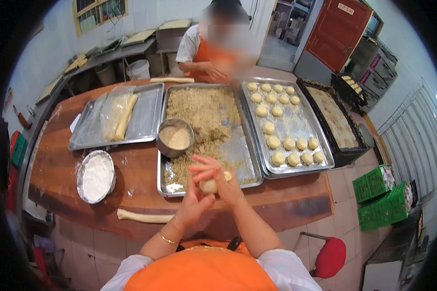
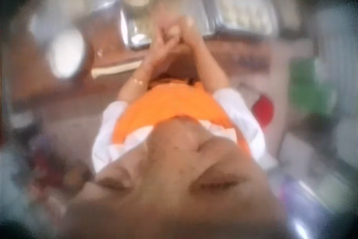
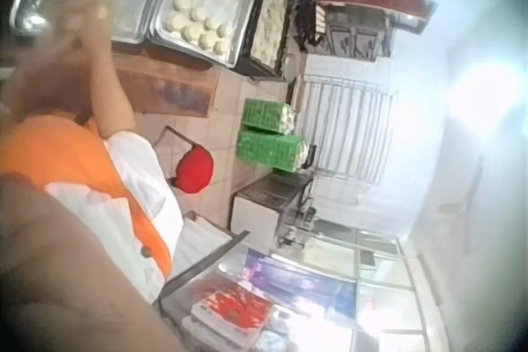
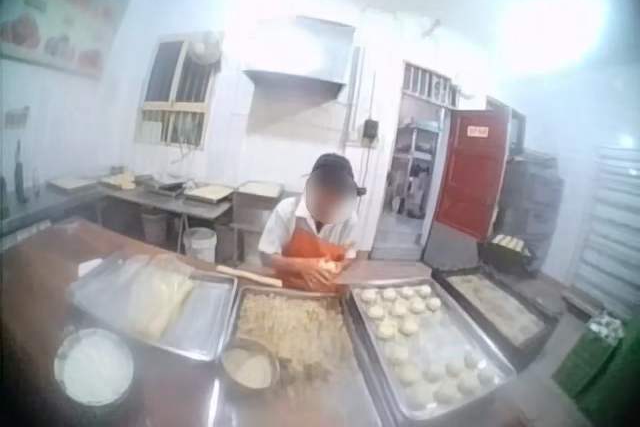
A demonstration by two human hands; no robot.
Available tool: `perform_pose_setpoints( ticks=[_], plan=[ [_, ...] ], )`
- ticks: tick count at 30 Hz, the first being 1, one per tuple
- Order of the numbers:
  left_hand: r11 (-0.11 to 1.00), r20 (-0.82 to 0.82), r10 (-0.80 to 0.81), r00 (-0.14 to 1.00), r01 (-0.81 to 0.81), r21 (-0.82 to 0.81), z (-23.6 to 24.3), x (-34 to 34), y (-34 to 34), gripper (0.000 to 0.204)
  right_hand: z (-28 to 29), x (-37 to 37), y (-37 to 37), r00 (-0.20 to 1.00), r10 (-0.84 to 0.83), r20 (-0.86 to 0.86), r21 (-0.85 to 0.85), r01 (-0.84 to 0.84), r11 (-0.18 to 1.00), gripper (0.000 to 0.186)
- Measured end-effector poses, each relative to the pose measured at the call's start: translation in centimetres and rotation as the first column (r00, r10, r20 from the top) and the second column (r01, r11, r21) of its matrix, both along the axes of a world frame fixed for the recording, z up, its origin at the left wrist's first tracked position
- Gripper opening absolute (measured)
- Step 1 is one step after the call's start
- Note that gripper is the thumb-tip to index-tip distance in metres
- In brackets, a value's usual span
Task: The person flattens pieces of dough by hand, scoops filling into the center, and folds the dough to encase the mixture. The finished buns are then placed onto a metal baking tray.
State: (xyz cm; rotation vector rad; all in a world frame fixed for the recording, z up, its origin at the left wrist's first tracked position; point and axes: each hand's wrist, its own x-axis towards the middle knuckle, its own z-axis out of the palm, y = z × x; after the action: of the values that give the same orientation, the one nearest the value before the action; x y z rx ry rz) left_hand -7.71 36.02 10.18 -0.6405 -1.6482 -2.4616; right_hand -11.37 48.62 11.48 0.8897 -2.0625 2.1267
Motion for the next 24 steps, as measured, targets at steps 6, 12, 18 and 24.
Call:
perform_pose_setpoints(
  ticks=[6,12,18,24],
  plan=[
    [0.955,0.128,-0.242,0.962,0.26,-0.145,-1.0,-0.9,-2.9,0.063,1.1,0.6,-1.2,1.0,-0.008,0.021,-0.035,0.009,0.999,0.07],
    [0.98,0.264,-0.18,0.948,0.195,-0.031,-1.1,0.2,-1.9,0.068,0.9,0.7,-2.5,0.989,-0.124,0.083,-0.137,0.134,0.981,0.07],
    [0.994,0.308,-0.09,0.947,0.064,0.091,-0.7,0.2,-0.4,0.057,-0.1,0.1,-1.4,0.991,-0.056,0.125,-0.067,0.065,0.996,0.07],
    [0.947,0.404,-0.237,0.884,0.117,0.298,-0.9,-0.8,-1.6,0.043,2.6,0.9,-0.7,0.877,-0.38,-0.293,0.577,0.479,0.662,0.04]
  ],
)
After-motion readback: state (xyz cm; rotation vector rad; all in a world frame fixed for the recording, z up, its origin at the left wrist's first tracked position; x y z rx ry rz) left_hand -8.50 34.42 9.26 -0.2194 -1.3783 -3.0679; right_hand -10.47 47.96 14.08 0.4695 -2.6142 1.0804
